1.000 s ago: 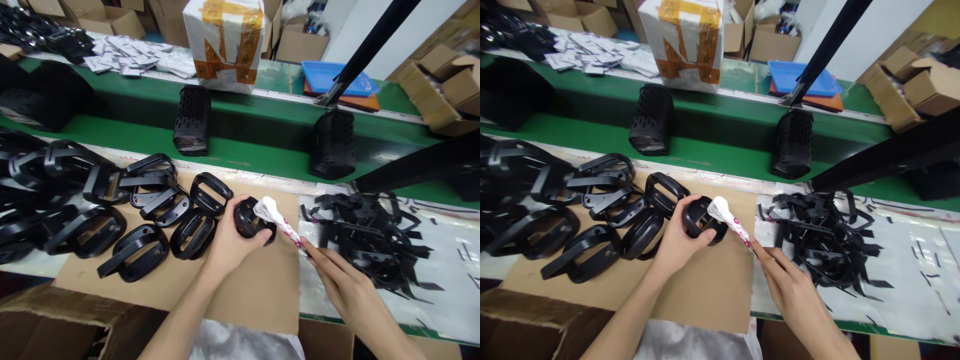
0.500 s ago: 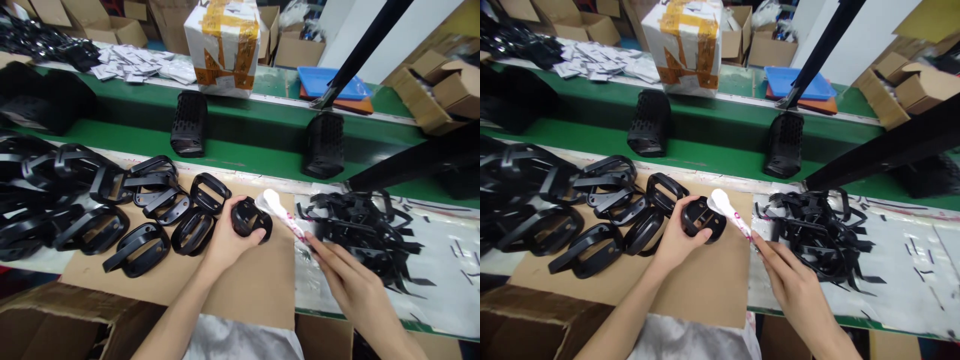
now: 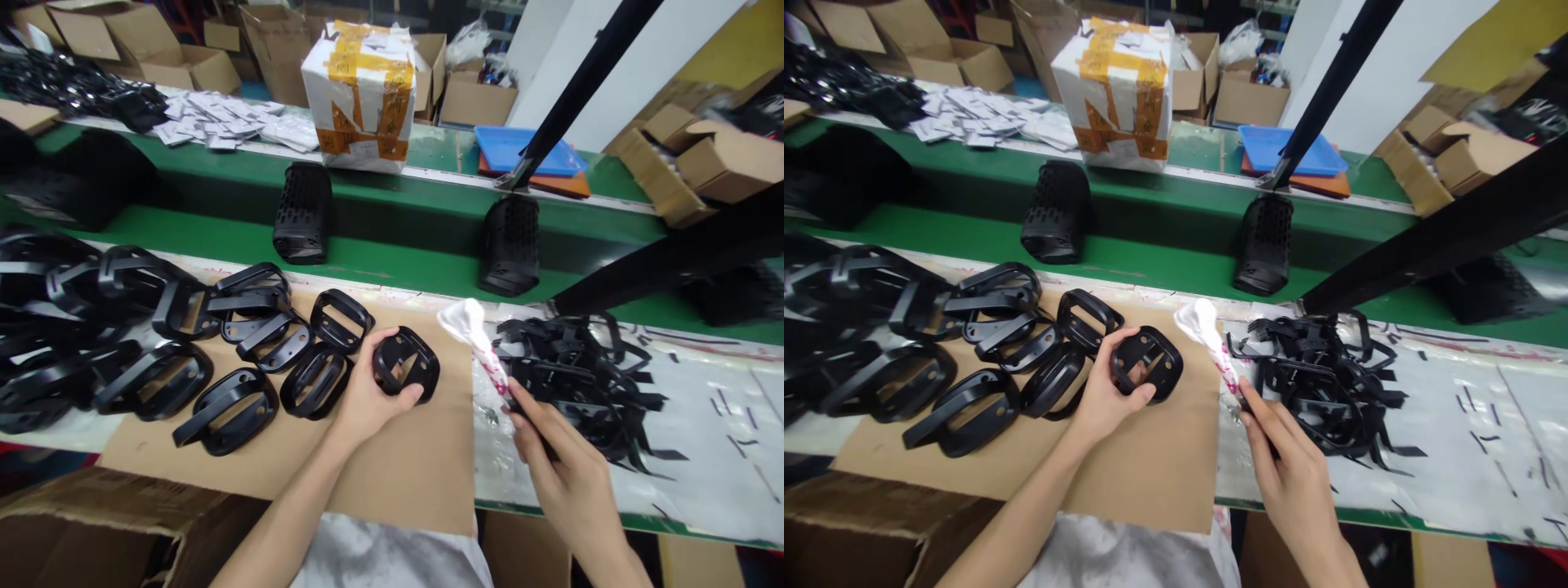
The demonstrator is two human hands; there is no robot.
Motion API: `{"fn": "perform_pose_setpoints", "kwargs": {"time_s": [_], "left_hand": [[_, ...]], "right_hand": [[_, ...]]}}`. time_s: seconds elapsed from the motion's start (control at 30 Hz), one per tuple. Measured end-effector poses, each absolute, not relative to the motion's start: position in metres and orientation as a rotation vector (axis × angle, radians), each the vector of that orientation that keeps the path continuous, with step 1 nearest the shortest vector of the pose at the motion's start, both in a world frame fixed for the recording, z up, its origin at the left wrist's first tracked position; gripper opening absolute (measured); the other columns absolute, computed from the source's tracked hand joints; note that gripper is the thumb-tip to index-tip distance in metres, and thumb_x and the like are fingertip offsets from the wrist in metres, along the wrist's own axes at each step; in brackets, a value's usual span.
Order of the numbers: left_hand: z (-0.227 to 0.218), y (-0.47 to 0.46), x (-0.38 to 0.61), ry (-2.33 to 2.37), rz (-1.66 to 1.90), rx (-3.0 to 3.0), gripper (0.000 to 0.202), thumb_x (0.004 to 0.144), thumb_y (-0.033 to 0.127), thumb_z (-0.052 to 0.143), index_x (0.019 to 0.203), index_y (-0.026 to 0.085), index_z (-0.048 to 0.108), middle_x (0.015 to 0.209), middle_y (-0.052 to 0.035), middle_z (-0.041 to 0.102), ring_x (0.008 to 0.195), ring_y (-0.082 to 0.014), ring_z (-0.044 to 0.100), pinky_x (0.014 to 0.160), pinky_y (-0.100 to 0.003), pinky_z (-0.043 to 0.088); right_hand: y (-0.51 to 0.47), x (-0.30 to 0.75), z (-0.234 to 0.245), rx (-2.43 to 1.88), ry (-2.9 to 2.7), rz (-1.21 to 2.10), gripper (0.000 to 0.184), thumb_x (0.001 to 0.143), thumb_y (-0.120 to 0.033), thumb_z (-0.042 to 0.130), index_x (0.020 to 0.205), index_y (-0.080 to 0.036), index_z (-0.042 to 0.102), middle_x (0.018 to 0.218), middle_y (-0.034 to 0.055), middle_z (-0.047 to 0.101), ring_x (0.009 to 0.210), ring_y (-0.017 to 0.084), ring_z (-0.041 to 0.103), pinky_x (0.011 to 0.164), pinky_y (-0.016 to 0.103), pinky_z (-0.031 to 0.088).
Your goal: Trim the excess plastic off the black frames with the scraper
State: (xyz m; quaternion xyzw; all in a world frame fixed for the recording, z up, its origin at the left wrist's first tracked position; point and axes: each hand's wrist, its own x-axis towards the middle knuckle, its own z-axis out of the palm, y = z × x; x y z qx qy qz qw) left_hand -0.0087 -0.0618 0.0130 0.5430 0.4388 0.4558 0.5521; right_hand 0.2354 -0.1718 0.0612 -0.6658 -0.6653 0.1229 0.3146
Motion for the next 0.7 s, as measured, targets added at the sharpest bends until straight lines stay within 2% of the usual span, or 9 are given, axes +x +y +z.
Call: {"fn": "perform_pose_setpoints", "kwargs": {"time_s": [0.03, 0.1, 0.2, 0.33, 0.47, 0.57, 0.63, 0.7], "left_hand": [[0.015, -0.065, -0.009, 0.993, 1.091, 1.283, 0.074, 0.074, 0.036, 0.084, 0.137, 0.024, 0.048, 0.108, -0.0044, 0.067, 0.089, -0.0201, 0.068, 0.086, -0.036, 0.057], [0.023, -0.071, -0.010, 0.873, 1.144, 1.303, 0.076, 0.079, 0.041, 0.083, 0.142, 0.026, 0.045, 0.080, 0.0039, 0.061, 0.070, -0.0162, 0.062, 0.080, -0.035, 0.056], [0.049, -0.080, -0.008, 0.692, 1.275, 1.334, 0.076, 0.083, 0.051, 0.081, 0.145, 0.028, 0.043, 0.066, 0.0076, 0.052, 0.061, -0.0152, 0.057, 0.083, -0.039, 0.056], [0.079, -0.089, -0.004, 0.621, 1.339, 1.336, 0.074, 0.084, 0.059, 0.077, 0.143, 0.029, 0.045, 0.063, 0.0065, 0.053, 0.057, -0.0160, 0.058, 0.084, -0.043, 0.058], [0.083, -0.100, -0.004, 0.613, 1.333, 1.416, 0.075, 0.084, 0.058, 0.077, 0.145, 0.029, 0.045, 0.062, 0.0059, 0.054, 0.056, -0.0181, 0.062, 0.087, -0.048, 0.060], [0.080, -0.108, -0.007, 0.590, 1.278, 1.509, 0.077, 0.084, 0.054, 0.078, 0.148, 0.031, 0.042, 0.062, 0.0056, 0.056, 0.058, -0.0196, 0.064, 0.085, -0.049, 0.062], [0.077, -0.110, -0.010, 0.591, 1.237, 1.621, 0.082, 0.080, 0.049, 0.082, 0.150, 0.033, 0.042, 0.070, 0.0024, 0.063, 0.068, -0.0229, 0.070, 0.086, -0.049, 0.063], [0.074, -0.108, -0.013, 0.595, 1.218, 1.783, 0.088, 0.074, 0.041, 0.088, 0.151, 0.037, 0.044, 0.093, -0.0046, 0.073, 0.095, -0.0302, 0.075, 0.098, -0.054, 0.059]], "right_hand": [[-0.175, 0.236, 0.060, -1.775, -1.703, 0.307, 0.044, 0.105, -0.024, 0.057, 0.148, -0.023, 0.062, 0.113, 0.0092, 0.072, 0.094, 0.016, 0.073, 0.081, 0.024, 0.061], [-0.181, 0.234, 0.053, -1.813, -1.654, 0.318, 0.044, 0.105, -0.025, 0.057, 0.148, -0.024, 0.062, 0.120, 0.0103, 0.070, 0.104, 0.019, 0.072, 0.082, 0.025, 0.062], [-0.185, 0.228, 0.037, -1.854, -1.670, 0.400, 0.039, 0.105, -0.025, 0.055, 0.142, -0.028, 0.068, 0.125, 0.0098, 0.069, 0.110, 0.022, 0.072, 0.085, 0.029, 0.063], [-0.182, 0.211, 0.023, -1.784, -1.688, 0.518, 0.034, 0.104, -0.024, 0.054, 0.131, -0.027, 0.074, 0.122, 0.0110, 0.069, 0.111, 0.024, 0.072, 0.095, 0.037, 0.062], [-0.174, 0.200, 0.042, -1.646, -1.495, 0.719, 0.028, 0.105, -0.031, 0.055, 0.120, -0.026, 0.078, 0.127, 0.0126, 0.070, 0.119, 0.027, 0.069, 0.105, 0.043, 0.057], [-0.168, 0.196, 0.064, -1.382, -1.254, 1.035, 0.040, 0.109, -0.046, 0.047, 0.136, -0.029, 0.070, 0.135, 0.0108, 0.071, 0.124, 0.028, 0.069, 0.106, 0.043, 0.057], [-0.163, 0.192, 0.074, -1.228, -1.177, 1.168, 0.047, 0.107, -0.053, 0.048, 0.145, -0.031, 0.064, 0.142, 0.0096, 0.069, 0.129, 0.030, 0.067, 0.109, 0.045, 0.056], [-0.158, 0.185, 0.078, -1.219, -1.165, 1.133, 0.043, 0.105, -0.049, 0.056, 0.144, -0.032, 0.065, 0.144, 0.0075, 0.069, 0.132, 0.029, 0.066, 0.112, 0.045, 0.053]]}}
